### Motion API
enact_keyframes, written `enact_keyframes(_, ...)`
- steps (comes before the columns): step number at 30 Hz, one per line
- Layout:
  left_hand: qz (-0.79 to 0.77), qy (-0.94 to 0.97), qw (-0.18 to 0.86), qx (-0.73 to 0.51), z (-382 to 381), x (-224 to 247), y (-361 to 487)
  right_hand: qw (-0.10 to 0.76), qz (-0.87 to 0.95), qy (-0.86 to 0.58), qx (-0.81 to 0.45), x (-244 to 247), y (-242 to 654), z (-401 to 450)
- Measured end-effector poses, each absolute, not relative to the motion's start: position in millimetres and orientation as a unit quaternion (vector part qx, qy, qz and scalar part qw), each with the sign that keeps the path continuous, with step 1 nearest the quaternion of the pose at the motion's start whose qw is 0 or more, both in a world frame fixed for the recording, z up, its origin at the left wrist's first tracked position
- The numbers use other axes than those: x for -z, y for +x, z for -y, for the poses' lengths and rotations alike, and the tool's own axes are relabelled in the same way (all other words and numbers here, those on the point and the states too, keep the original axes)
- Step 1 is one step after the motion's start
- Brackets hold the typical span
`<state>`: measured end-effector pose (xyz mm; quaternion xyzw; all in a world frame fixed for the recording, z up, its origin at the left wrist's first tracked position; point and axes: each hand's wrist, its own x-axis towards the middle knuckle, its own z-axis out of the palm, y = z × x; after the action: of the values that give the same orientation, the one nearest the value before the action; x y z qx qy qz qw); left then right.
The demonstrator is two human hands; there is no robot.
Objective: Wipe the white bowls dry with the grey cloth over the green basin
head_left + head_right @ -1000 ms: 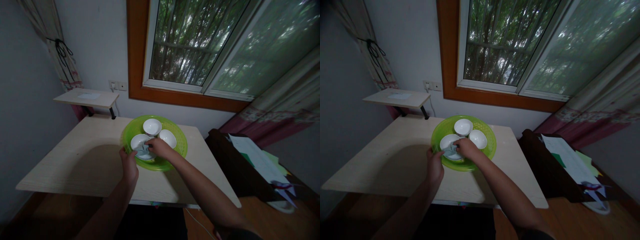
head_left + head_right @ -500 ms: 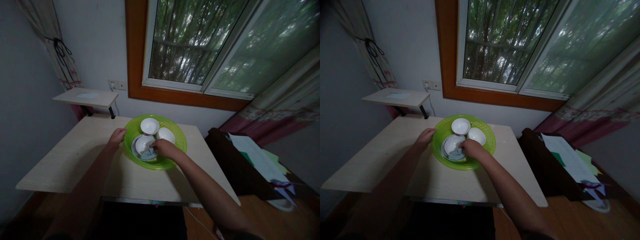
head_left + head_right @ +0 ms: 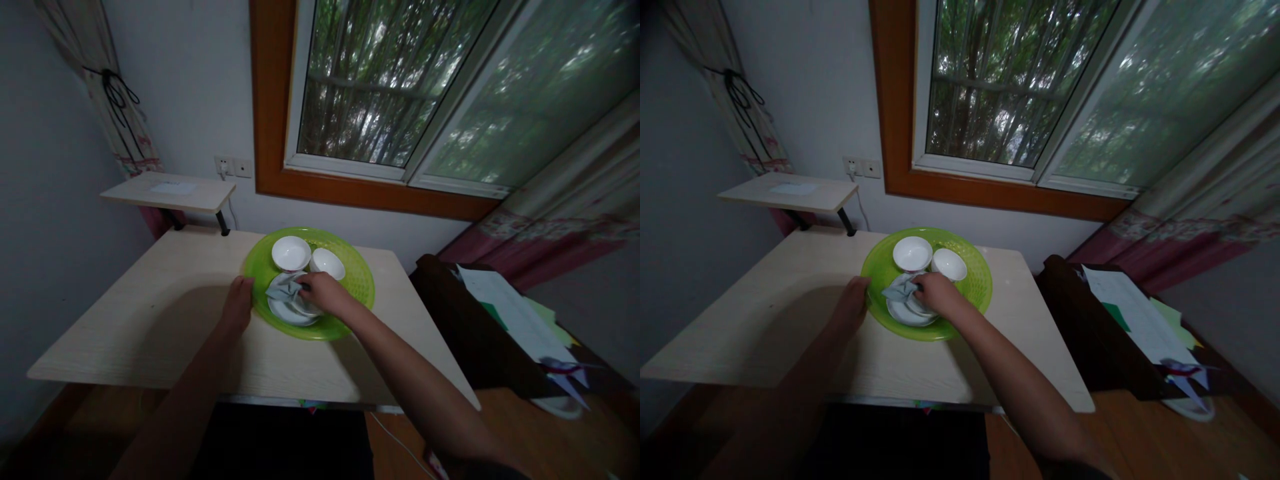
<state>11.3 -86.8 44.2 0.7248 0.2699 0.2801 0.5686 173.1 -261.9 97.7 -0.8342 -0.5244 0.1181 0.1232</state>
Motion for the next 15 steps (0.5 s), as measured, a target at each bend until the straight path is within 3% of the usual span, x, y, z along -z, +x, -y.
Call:
enact_keyframes(4, -0.269, 0.686, 0.606, -0.3, 111.8, -35.1, 0.2, 0.192, 0.549, -0.803, -0.13, -85.3, 142.2, 230.6)
enact_keyframes(11, -0.294, 0.414, 0.82, -0.264, 144.1, -18.1, 0.1, 0.211, 0.547, -0.785, -0.201, -77.7, 129.3, 194.7)
enact_keyframes(15, -0.287, 0.405, 0.849, -0.179, 133.9, -18.9, -7.9, 0.201, 0.559, -0.754, -0.279, -78.6, 142.5, 207.8)
